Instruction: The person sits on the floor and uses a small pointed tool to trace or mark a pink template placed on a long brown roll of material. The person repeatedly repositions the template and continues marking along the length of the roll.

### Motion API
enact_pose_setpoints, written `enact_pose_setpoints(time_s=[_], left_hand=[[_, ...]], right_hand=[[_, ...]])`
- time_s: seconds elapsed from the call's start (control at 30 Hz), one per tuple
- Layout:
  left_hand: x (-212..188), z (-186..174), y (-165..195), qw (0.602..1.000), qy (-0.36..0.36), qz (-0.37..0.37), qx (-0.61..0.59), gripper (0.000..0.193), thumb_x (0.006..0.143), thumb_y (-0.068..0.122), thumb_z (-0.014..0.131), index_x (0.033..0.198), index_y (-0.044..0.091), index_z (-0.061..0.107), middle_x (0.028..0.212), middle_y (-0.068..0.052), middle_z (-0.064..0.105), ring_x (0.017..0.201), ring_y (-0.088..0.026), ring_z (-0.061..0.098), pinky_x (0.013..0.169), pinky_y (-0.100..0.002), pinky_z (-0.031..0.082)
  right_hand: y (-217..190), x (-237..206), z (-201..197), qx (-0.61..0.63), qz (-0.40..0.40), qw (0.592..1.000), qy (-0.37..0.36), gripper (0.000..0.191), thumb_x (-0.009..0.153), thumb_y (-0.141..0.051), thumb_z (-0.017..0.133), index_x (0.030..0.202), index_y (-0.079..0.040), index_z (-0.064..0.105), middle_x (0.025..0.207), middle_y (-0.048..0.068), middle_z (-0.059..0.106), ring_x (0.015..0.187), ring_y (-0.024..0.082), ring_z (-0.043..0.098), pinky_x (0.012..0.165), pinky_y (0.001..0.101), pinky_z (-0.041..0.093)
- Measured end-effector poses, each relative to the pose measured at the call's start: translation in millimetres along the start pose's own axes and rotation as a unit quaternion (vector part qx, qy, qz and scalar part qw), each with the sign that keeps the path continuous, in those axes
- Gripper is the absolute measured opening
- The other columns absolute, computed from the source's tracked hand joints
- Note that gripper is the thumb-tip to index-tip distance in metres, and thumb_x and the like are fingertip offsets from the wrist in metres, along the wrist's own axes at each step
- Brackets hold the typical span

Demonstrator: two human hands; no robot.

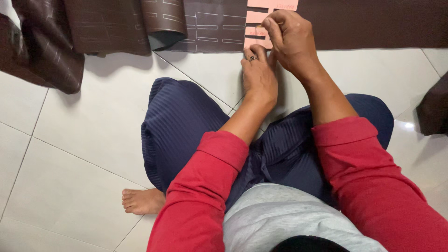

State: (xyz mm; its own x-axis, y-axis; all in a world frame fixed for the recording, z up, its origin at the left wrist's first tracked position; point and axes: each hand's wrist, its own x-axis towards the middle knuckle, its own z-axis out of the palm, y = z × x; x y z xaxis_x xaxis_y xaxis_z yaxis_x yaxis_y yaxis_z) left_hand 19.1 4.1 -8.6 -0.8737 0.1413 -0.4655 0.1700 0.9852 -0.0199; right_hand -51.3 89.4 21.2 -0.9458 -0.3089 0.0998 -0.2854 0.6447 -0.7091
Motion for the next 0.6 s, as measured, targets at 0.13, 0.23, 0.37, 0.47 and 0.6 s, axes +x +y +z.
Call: enact_pose_setpoints(time_s=[0.13,0.23,0.37,0.47,0.6], left_hand=[[-2,0,-1,1.0,0.017,-0.004,-0.016,0.06,0.099,0.028,0.048,0.158,0.027,0.035,0.147,-0.023,0.039,0.136,-0.044,0.042,0.097,-0.04,0.041],[-2,-2,-1,1.0,0.017,-0.004,-0.01,0.061,0.099,0.028,0.048,0.158,0.028,0.034,0.147,-0.023,0.039,0.135,-0.044,0.043,0.096,-0.039,0.041],[-3,-2,-1,1.0,0.004,0.004,-0.018,0.063,0.098,0.026,0.048,0.16,0.027,0.033,0.147,-0.024,0.038,0.133,-0.043,0.043,0.098,-0.04,0.04],[-2,-1,-1,1.0,0.018,0.005,-0.01,0.061,0.098,0.028,0.048,0.157,0.027,0.035,0.146,-0.024,0.038,0.135,-0.045,0.041,0.102,-0.043,0.038],[1,4,1,0.999,0.023,0.005,-0.028,0.059,0.098,0.026,0.05,0.156,0.02,0.038,0.146,-0.025,0.038,0.137,-0.046,0.04,0.108,-0.046,0.036]], right_hand=[[10,-1,-10,-0.043,-0.013,0.999,0.014,0.011,0.108,-0.008,0.067,0.103,0.002,0.07,0.092,0.015,0.07,0.082,0.031,0.07,0.074,0.0409,0.054],[14,-3,-8,-0.067,-0.047,0.996,0.027,0.01,0.108,-0.007,0.066,0.104,0.002,0.069,0.094,0.016,0.07,0.085,0.032,0.069,0.077,0.0421,0.054],[15,-3,-5,-0.062,-0.061,0.995,0.042,0.01,0.109,-0.007,0.065,0.106,0.002,0.069,0.096,0.016,0.071,0.087,0.031,0.07,0.077,0.0409,0.055],[14,-2,-4,-0.03,-0.037,0.998,0.045,0.01,0.11,-0.006,0.064,0.106,0.001,0.069,0.097,0.015,0.071,0.086,0.029,0.072,0.076,0.039,0.056],[9,0,1,-0.017,-0.009,0.999,0.046,0.011,0.111,-0.009,0.068,0.105,0.0,0.071,0.092,0.014,0.07,0.079,0.027,0.07,0.072,0.0372,0.055]])
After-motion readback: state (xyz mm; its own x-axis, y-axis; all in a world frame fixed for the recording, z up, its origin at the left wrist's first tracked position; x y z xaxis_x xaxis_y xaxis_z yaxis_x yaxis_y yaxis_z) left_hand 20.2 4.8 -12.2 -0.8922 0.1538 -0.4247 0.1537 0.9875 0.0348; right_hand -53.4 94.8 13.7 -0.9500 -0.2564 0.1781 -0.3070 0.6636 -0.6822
